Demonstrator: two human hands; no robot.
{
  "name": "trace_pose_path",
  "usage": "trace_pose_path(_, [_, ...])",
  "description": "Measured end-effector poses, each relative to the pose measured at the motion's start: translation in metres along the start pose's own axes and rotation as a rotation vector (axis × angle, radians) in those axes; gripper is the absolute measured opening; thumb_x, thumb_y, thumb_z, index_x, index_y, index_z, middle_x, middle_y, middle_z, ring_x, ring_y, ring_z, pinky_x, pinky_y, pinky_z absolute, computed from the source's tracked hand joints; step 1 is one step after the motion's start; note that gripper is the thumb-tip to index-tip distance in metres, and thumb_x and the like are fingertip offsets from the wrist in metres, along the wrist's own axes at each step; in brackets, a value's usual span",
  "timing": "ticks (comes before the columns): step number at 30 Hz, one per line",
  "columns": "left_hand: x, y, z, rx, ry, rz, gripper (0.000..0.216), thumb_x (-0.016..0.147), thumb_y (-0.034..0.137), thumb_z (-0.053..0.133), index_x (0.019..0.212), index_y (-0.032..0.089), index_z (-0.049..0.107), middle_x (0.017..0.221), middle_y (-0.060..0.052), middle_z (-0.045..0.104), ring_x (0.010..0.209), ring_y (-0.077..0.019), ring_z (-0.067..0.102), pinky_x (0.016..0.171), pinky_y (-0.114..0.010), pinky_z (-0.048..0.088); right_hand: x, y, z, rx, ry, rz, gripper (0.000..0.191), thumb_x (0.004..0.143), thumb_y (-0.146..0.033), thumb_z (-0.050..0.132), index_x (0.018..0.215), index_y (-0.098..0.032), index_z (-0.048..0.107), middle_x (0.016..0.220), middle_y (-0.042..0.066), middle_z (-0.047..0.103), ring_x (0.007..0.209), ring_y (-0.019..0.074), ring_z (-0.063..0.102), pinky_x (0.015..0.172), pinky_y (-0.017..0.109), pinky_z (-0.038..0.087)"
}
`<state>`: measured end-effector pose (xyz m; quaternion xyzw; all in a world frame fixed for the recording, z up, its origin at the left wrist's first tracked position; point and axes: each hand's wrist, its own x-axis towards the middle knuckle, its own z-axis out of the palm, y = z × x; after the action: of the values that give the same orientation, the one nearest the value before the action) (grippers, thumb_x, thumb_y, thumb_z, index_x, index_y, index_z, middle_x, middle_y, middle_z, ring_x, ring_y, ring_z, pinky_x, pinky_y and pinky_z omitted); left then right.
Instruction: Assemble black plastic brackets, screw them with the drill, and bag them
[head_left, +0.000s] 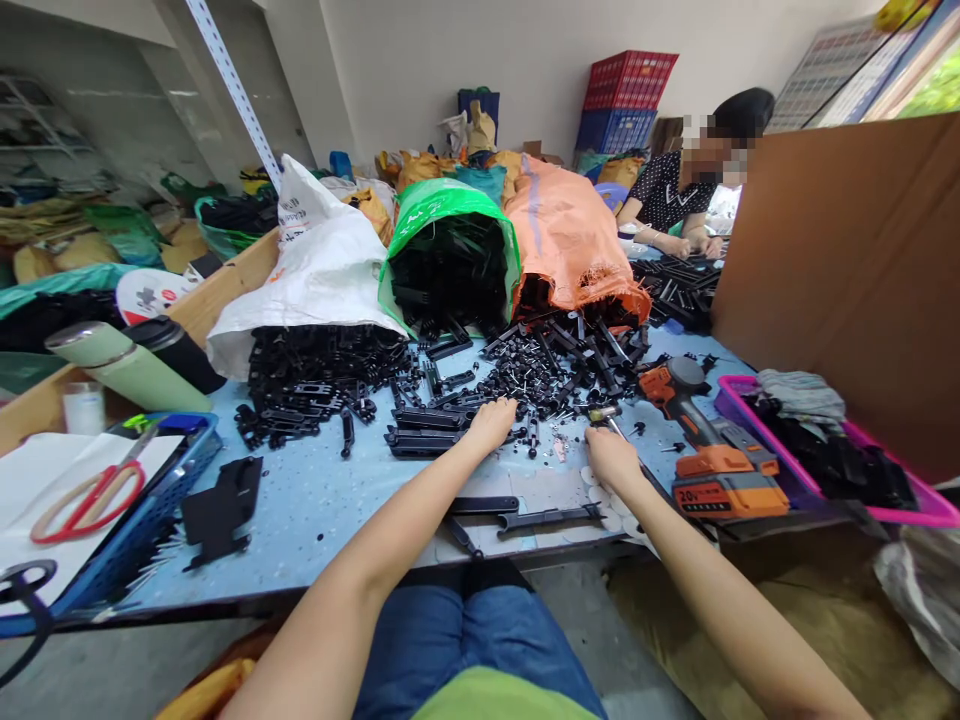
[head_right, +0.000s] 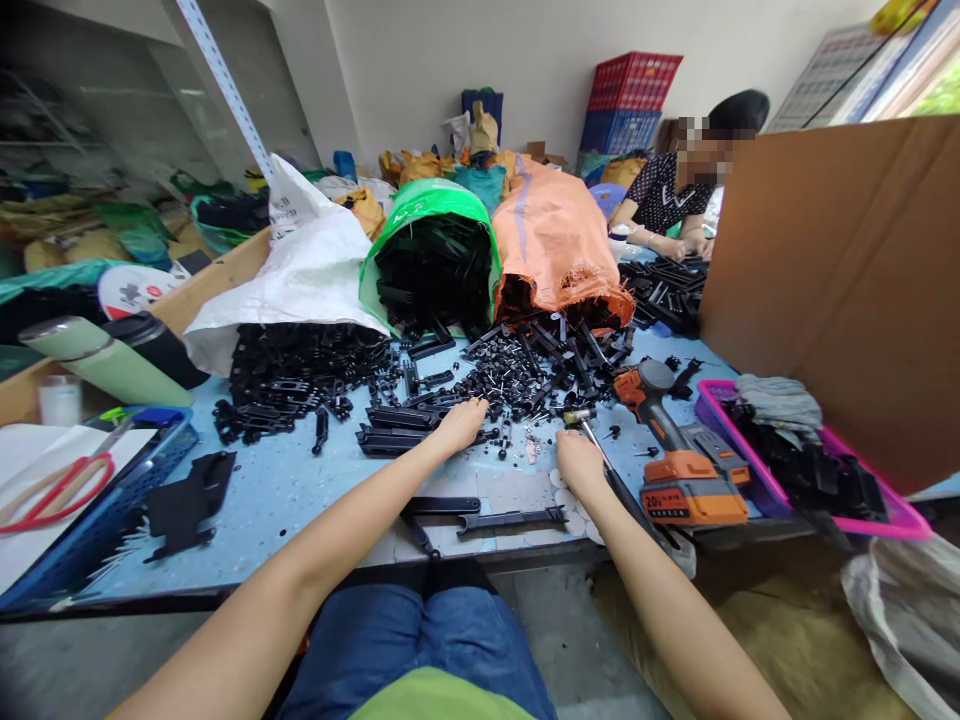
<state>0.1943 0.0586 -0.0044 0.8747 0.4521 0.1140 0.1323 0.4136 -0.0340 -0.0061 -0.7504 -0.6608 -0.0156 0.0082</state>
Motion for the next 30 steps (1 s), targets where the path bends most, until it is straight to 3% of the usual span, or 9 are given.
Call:
trace_pose_path(2, [-0.014,-0.004,-0.009,-0.054,0.047,-0.015,0.014,0.084,0.013,0.046,0.097,0.013,0.053,0.1,-0.012,0.057,0.092,-0.0197,0.056,0.082,-0.031,0.041,-0.009,-0.011,-0.004,0.098,0.008,-0.067,0.014,0.085,-0.019,0.047,0.089,-0.015,0.06,0.088,0.011,0.064,0.082,0.0203,0.061,0.069,0.03,0.046])
trace_pose_path(5, [-0.051,-0.016,-0.023,-0.16,0.138,-0.055,0.017,0.088,0.026,0.045,0.095,0.014,0.055,0.098,-0.009,0.059,0.09,-0.0175,0.056,0.081,-0.029,0.042,-0.034,-0.043,-0.009,0.563,0.07,-0.265,0.016,0.086,-0.029,0.05,0.092,-0.018,0.06,0.089,0.005,0.066,0.079,0.0158,0.062,0.07,0.027,0.049])
trace_pose_path(8, [-0.1,-0.03,-0.029,-0.61,0.242,-0.265,0.026,0.084,0.039,0.048,0.085,0.014,0.058,0.08,-0.004,0.061,0.071,-0.0149,0.058,0.069,-0.027,0.046,-0.058,-0.079,-0.008,0.955,0.117,-0.382,0.02,0.085,-0.035,0.052,0.09,-0.02,0.062,0.082,0.004,0.067,0.072,0.0151,0.064,0.065,0.026,0.052])
trace_pose_path(11, [-0.147,-0.041,-0.03,-1.089,0.277,-0.544,0.034,0.072,0.046,0.06,0.078,0.013,0.059,0.064,0.001,0.056,0.056,-0.011,0.053,0.058,-0.024,0.045,-0.071,-0.098,-0.003,0.981,0.19,-0.412,0.018,0.085,-0.033,0.052,0.085,-0.02,0.063,0.078,0.005,0.068,0.072,0.0161,0.064,0.064,0.027,0.052])
trace_pose_path(15, [-0.181,-0.042,-0.028,-1.334,0.233,-0.661,0.039,0.061,0.047,0.069,0.075,0.012,0.06,0.06,0.003,0.054,0.052,-0.0078,0.049,0.056,-0.022,0.042,-0.079,-0.099,-0.002,0.776,0.258,-0.545,0.019,0.088,-0.025,0.045,0.09,-0.019,0.063,0.091,0.008,0.068,0.084,0.0174,0.063,0.075,0.03,0.051])
trace_pose_path(18, [-0.187,-0.039,-0.029,-1.31,0.266,-0.653,0.039,0.06,0.049,0.069,0.071,0.013,0.06,0.06,0.003,0.054,0.051,-0.0082,0.048,0.055,-0.022,0.04,-0.083,-0.097,-0.007,0.632,0.226,-0.641,0.022,0.089,-0.021,0.042,0.095,-0.02,0.063,0.099,0.008,0.066,0.09,0.0176,0.062,0.078,0.03,0.05])
trace_pose_path(21, [-0.187,-0.037,-0.029,-1.183,0.248,-0.614,0.037,0.065,0.049,0.065,0.069,0.013,0.06,0.054,0.004,0.052,0.051,-0.009,0.047,0.054,-0.021,0.037,-0.084,-0.097,-0.009,0.675,0.194,-0.69,0.02,0.089,-0.021,0.043,0.093,-0.02,0.063,0.097,0.007,0.067,0.088,0.0167,0.063,0.076,0.03,0.051])
trace_pose_path(25, [-0.186,-0.04,-0.021,-1.145,0.158,-0.594,0.034,0.069,0.048,0.061,0.07,0.014,0.059,0.052,0.004,0.05,0.049,-0.0094,0.046,0.053,-0.021,0.036,-0.081,-0.097,-0.004,0.78,0.216,-0.648,0.016,0.088,-0.022,0.047,0.09,-0.02,0.063,0.093,0.007,0.068,0.087,0.017,0.063,0.076,0.031,0.052])
trace_pose_path(30, [-0.182,-0.046,-0.009,-0.953,0.157,-0.546,0.03,0.072,0.043,0.058,0.077,0.013,0.062,0.064,-0.001,0.057,0.061,-0.0142,0.053,0.062,-0.026,0.041,-0.08,-0.097,-0.002,0.761,0.249,-0.627,0.017,0.089,-0.024,0.045,0.095,-0.021,0.062,0.094,0.008,0.067,0.088,0.0182,0.063,0.078,0.033,0.052])
